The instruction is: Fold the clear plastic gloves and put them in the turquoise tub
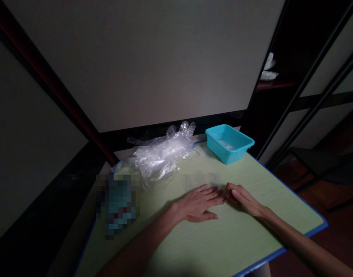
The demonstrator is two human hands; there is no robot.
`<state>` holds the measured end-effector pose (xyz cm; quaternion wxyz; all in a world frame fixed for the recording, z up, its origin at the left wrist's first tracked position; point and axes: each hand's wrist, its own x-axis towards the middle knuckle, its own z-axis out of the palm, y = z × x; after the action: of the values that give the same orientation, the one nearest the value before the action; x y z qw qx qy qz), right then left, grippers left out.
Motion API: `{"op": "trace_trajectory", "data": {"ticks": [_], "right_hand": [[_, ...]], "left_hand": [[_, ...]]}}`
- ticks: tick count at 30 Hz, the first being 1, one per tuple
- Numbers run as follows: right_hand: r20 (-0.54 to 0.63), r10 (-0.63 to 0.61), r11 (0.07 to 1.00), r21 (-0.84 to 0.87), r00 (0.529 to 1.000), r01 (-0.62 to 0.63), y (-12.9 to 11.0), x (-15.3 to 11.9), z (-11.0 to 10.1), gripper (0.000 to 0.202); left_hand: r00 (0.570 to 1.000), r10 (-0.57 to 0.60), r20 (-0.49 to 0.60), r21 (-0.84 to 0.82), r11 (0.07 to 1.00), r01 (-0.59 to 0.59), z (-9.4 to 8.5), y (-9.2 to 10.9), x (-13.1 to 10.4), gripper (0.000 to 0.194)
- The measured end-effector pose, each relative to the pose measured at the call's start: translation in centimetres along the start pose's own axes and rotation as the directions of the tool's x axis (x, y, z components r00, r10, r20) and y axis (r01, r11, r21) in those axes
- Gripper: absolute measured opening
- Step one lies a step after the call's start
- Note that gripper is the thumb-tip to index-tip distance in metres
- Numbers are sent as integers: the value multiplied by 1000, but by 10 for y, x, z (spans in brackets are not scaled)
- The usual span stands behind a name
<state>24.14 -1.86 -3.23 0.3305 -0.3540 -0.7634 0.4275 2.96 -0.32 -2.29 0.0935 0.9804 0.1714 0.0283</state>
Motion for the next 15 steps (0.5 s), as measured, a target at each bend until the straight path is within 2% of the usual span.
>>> {"op": "trace_trajectory", "data": {"ticks": [8,15], "right_hand": [[26,-9,999,53,1000,7,1,0,1,43],[31,-7,999,33,999,6,8,-1,2,43]], "left_hand": [[1000,6,-14,15,1000,-6,-1,1,1,54],[1000,14,-6,20,1000,-14,0,0,1,54]]}}
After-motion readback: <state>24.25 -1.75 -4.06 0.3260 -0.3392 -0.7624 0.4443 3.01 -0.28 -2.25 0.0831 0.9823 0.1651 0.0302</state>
